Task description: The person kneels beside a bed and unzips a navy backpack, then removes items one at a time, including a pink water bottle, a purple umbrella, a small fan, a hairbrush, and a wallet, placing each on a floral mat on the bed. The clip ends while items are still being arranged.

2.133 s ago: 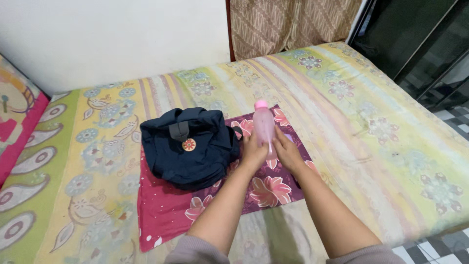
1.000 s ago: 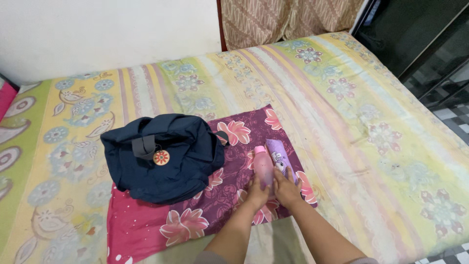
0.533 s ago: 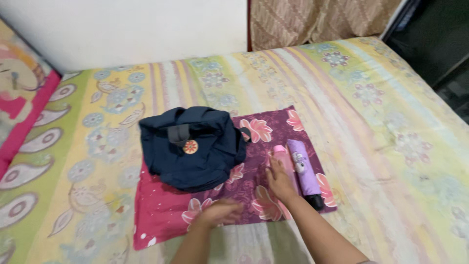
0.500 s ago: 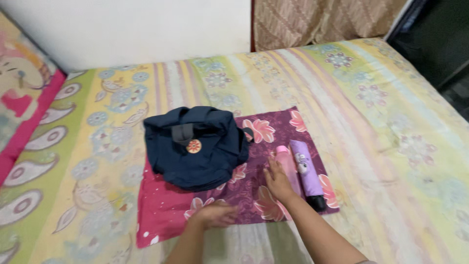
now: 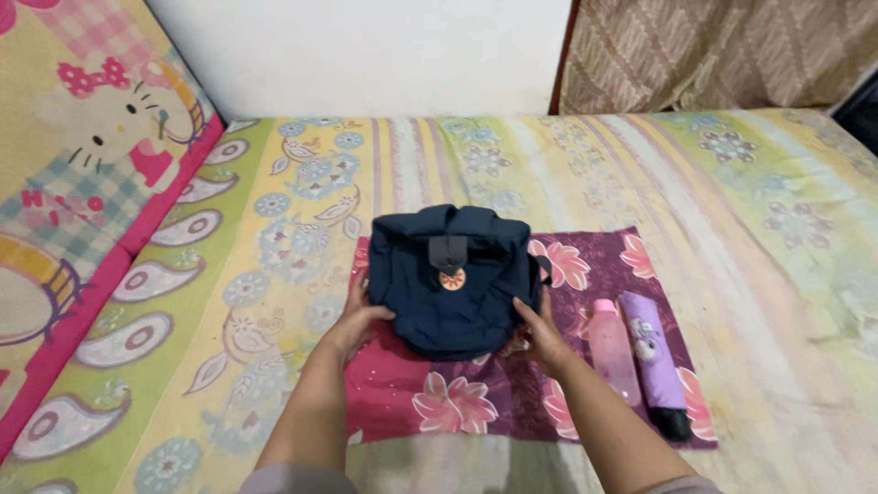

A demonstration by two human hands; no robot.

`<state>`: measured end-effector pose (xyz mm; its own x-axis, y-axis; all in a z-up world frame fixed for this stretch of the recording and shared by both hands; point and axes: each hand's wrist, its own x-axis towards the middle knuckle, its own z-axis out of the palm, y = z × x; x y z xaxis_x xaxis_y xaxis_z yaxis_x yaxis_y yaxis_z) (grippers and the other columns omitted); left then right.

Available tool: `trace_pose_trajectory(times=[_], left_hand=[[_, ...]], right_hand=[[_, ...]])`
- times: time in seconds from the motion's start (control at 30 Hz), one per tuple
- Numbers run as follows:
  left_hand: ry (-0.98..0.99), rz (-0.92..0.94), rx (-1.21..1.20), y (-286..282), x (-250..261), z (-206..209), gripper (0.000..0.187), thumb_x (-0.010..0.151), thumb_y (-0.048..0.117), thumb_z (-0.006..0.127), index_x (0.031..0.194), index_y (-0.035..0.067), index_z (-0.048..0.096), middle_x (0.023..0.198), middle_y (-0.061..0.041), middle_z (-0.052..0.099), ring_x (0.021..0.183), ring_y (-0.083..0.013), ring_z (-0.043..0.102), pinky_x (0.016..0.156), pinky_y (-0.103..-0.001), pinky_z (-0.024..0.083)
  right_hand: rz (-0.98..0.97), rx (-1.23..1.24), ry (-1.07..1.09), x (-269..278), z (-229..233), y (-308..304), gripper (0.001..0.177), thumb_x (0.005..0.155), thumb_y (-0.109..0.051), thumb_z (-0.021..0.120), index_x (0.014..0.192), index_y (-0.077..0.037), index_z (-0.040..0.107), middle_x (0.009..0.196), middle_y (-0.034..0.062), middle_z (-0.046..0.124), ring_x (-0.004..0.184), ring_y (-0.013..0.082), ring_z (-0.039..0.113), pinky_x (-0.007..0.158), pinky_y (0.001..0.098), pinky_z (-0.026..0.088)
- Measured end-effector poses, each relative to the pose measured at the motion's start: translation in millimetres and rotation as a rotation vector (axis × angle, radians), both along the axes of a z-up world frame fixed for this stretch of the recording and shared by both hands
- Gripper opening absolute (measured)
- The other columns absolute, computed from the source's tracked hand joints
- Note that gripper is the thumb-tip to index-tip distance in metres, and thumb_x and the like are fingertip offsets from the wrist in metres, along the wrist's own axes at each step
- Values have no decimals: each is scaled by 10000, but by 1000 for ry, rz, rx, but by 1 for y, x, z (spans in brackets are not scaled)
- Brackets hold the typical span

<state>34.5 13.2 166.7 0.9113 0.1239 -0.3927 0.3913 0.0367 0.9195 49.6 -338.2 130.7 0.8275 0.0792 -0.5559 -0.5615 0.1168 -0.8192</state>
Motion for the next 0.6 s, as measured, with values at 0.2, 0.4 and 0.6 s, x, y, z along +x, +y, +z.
trace_pose_trajectory(times=[0.2, 0.4, 0.6], left_hand=[[-220, -152, -6, -6, 39, 6, 901, 719, 169, 860, 1508, 128, 426, 1407, -108, 627, 1292, -246, 593, 1058, -371, 480], [-308, 32, 75, -9, 60, -38, 433, 885, 285, 768, 1230, 33, 695, 1106, -88, 758, 999, -176, 691, 886, -337, 553], [-424, 120, 124, 8, 51, -62, 290, 929, 255, 738, 1049, -7, 762, 883, -53, 776, 789, -119, 673, 708, -307, 543]], right_hand=[[-46, -6, -59, 2, 22, 23, 1006, 838, -479, 693, 1598, -526, 35, 1407, 3, 438, 1191, 326, 533, 860, 716, 548], [-106, 139, -144, 20, 23, 45, 814, 833, -414, 692, 1567, -406, 342, 1416, 111, 591, 1215, 365, 629, 849, 594, 565], [-82, 105, -172, 29, 10, 58, 734, 863, -350, 643, 1547, -386, 379, 1361, 78, 618, 1139, 315, 652, 805, 566, 578]])
